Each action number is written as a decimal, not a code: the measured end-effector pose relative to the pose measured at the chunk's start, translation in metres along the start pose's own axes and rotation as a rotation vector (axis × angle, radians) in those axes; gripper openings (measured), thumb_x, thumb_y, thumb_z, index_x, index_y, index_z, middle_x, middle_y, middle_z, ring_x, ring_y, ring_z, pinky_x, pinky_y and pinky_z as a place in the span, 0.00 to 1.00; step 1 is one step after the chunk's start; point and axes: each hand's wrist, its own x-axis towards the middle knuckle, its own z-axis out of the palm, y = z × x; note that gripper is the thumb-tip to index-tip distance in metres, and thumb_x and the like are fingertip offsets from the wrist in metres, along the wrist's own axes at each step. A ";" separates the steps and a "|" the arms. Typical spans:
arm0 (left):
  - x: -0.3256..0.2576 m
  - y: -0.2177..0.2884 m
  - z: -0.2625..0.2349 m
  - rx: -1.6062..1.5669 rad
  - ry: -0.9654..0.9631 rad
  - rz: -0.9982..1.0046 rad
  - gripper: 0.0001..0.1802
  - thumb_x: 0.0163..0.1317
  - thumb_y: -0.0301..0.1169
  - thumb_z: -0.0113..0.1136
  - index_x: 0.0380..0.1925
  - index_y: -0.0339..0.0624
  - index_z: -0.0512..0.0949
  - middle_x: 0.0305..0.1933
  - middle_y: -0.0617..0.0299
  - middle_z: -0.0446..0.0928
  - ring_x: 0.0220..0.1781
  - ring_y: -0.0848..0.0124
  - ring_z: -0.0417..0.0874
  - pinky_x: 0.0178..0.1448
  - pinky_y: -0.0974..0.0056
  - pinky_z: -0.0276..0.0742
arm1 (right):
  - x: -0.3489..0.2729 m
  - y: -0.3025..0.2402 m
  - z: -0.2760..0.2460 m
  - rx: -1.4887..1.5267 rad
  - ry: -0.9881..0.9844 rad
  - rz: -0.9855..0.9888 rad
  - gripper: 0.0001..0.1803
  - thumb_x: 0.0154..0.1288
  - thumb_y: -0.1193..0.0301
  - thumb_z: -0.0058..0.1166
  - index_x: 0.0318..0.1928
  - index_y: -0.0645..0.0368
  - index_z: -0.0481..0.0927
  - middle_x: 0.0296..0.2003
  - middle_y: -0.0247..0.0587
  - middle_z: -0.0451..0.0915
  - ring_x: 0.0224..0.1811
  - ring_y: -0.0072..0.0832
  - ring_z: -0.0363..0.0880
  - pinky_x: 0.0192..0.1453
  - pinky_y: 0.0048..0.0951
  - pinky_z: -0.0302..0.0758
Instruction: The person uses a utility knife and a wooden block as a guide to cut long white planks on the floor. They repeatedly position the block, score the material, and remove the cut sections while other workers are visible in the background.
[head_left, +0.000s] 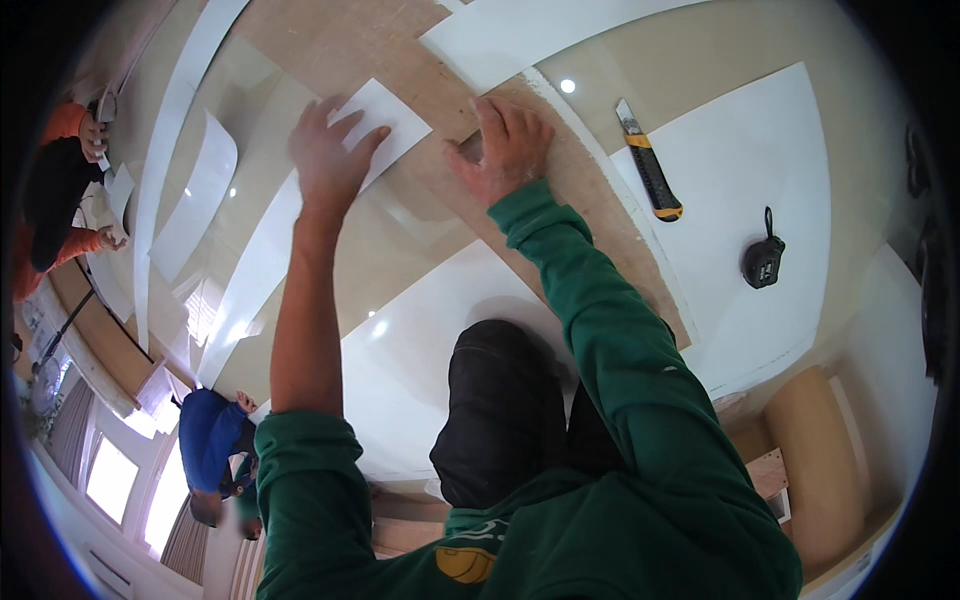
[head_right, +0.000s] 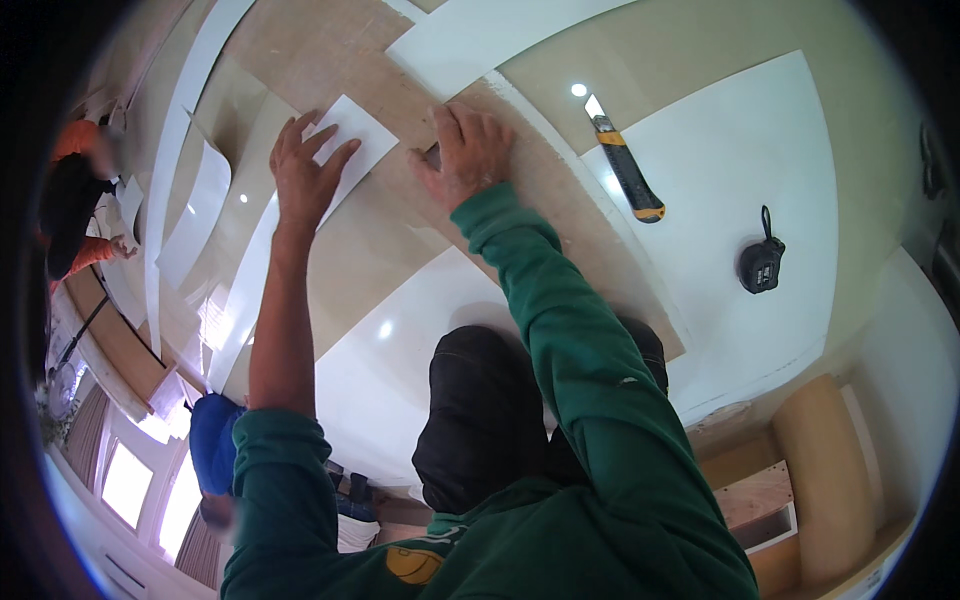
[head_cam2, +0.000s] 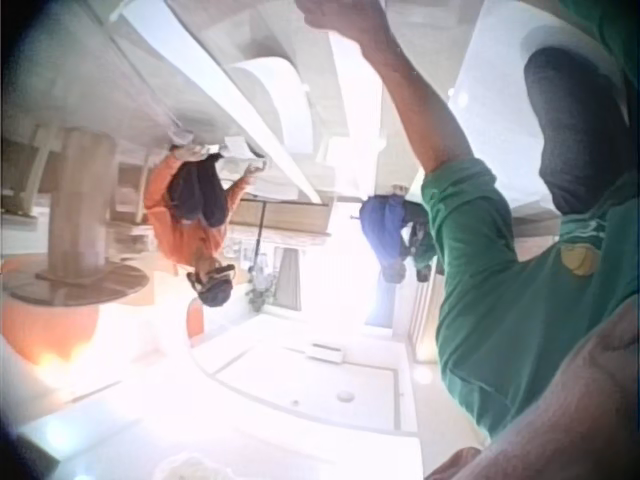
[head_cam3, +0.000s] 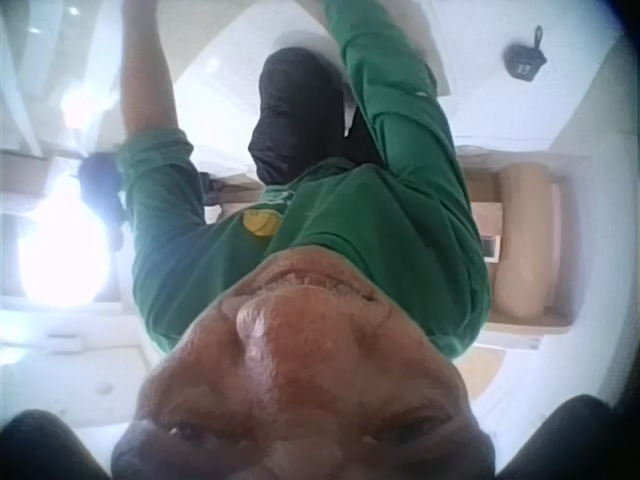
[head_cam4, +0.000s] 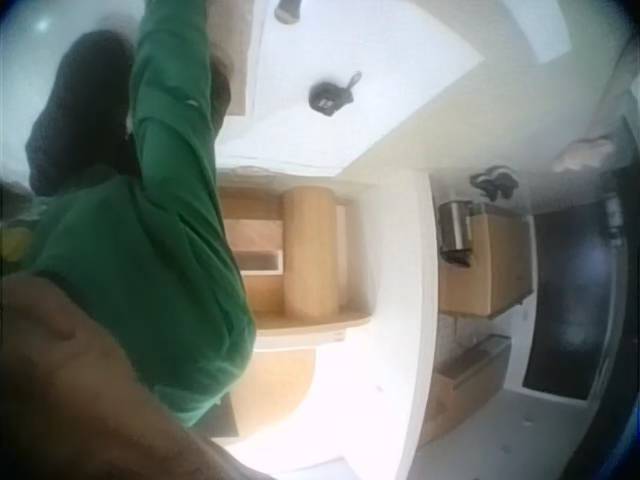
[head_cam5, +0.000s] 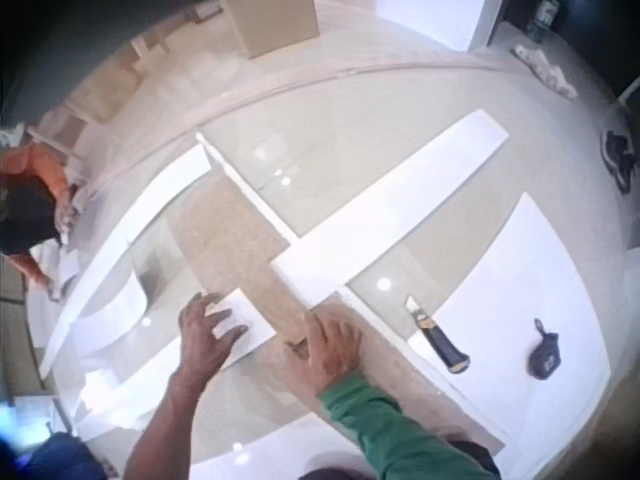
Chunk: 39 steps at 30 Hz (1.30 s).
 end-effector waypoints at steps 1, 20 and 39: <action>0.005 0.008 0.003 0.030 0.056 0.046 0.21 0.55 0.38 0.74 0.47 0.43 0.85 0.59 0.54 0.77 0.62 0.54 0.75 0.66 0.52 0.70 | 0.000 0.001 0.001 -0.021 -0.003 0.007 0.34 0.45 0.56 0.73 0.54 0.53 0.78 0.49 0.37 0.78 0.49 0.38 0.73 0.54 0.47 0.64; 0.019 0.064 0.068 -0.143 0.283 -0.213 0.31 0.60 0.48 0.62 0.62 0.48 0.76 0.64 0.45 0.71 0.62 0.43 0.69 0.66 0.46 0.63 | -0.009 0.001 0.005 0.026 0.031 0.030 0.36 0.40 0.58 0.74 0.54 0.50 0.78 0.54 0.33 0.78 0.51 0.37 0.71 0.55 0.48 0.62; 0.017 0.063 0.069 -0.098 0.270 -0.232 0.36 0.58 0.52 0.66 0.63 0.48 0.74 0.67 0.47 0.70 0.61 0.44 0.68 0.67 0.46 0.62 | -0.009 0.002 0.007 0.038 0.075 0.022 0.36 0.37 0.62 0.76 0.52 0.51 0.78 0.53 0.33 0.78 0.51 0.37 0.71 0.53 0.48 0.62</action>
